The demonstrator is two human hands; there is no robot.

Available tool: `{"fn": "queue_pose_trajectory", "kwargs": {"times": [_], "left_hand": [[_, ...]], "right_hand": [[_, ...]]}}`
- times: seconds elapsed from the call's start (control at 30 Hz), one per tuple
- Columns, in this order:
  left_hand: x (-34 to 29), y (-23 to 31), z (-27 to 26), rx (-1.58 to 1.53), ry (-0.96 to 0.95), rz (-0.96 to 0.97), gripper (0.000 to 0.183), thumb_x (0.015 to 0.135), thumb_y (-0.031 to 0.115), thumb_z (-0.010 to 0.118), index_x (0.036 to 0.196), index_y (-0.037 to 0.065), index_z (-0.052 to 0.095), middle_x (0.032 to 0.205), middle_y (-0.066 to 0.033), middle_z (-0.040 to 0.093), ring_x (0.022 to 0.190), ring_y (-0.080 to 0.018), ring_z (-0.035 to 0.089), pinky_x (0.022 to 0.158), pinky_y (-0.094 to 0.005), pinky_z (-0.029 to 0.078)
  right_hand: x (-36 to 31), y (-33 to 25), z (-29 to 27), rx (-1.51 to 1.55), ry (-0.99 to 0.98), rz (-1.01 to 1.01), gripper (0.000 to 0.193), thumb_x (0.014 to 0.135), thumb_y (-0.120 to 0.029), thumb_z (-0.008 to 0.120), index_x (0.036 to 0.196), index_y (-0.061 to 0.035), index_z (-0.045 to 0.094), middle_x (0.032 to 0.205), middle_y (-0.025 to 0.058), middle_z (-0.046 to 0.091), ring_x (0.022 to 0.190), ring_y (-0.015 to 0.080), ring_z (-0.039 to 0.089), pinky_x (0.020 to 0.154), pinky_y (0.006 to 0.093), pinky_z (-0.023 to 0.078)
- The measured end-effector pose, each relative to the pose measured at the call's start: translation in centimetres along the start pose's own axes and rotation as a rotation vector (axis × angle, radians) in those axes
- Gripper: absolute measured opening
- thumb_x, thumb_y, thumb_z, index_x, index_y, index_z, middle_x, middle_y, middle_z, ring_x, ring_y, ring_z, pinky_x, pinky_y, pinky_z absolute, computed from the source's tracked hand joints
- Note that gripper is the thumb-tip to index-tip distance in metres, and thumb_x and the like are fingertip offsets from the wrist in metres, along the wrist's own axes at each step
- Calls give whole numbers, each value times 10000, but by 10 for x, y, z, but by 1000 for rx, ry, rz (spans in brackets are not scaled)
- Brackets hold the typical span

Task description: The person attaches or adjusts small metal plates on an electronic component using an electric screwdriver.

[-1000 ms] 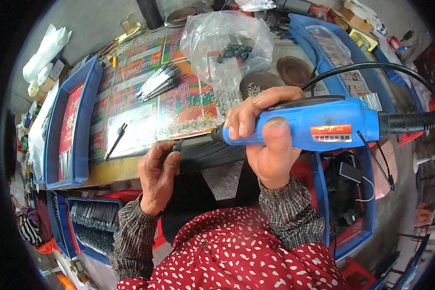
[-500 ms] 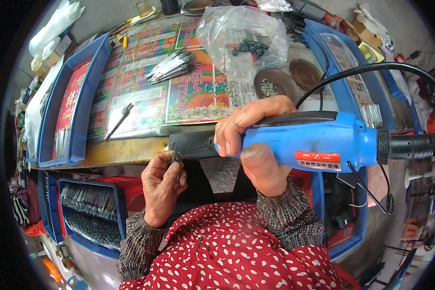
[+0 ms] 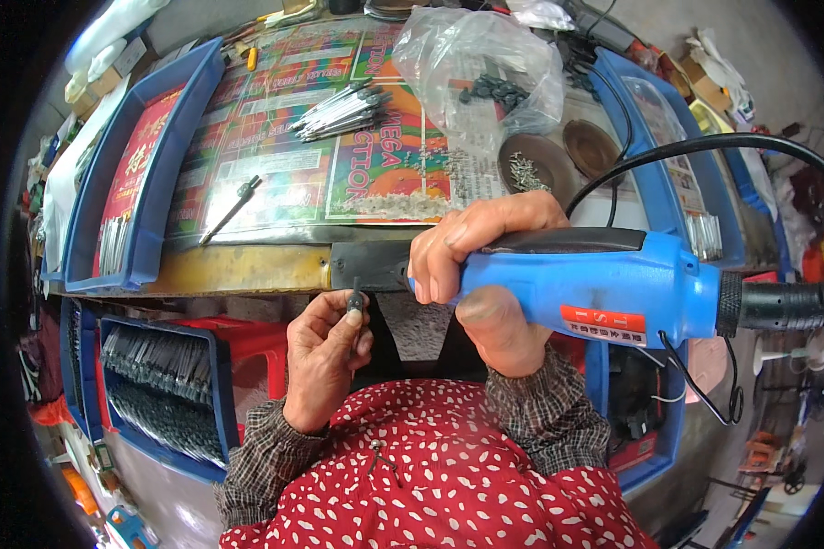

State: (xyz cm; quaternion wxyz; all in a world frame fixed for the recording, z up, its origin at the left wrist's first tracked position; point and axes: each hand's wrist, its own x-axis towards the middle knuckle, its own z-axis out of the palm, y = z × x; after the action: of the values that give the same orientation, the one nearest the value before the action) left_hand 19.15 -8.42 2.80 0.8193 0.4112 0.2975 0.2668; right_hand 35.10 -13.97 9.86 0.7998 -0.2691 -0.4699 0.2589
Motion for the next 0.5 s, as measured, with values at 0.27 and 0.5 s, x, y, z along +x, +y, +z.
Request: {"fn": "queue_pose_trajectory", "kwargs": {"times": [0.27, 0.5], "left_hand": [[7, 2, 6, -236, -5, -213, 102, 869, 48, 515, 924, -38, 517, 793, -48, 532, 582, -79, 463, 454, -190, 355], [13, -12, 4, -254, -8, -177, 106, 856, 61, 545, 903, -32, 524, 802, -61, 549, 599, -98, 482, 450, -192, 353]], "right_hand": [[-1, 1, 2, -6, -32, 27, 393, 731, -231, 729, 933, -43, 450, 633, 70, 523, 561, 184, 521, 545, 331, 450], [-2, 2, 1, -72, -89, 33, 404, 755, -327, 684, 933, -49, 451, 631, 58, 520, 544, 177, 515, 537, 331, 440]]}}
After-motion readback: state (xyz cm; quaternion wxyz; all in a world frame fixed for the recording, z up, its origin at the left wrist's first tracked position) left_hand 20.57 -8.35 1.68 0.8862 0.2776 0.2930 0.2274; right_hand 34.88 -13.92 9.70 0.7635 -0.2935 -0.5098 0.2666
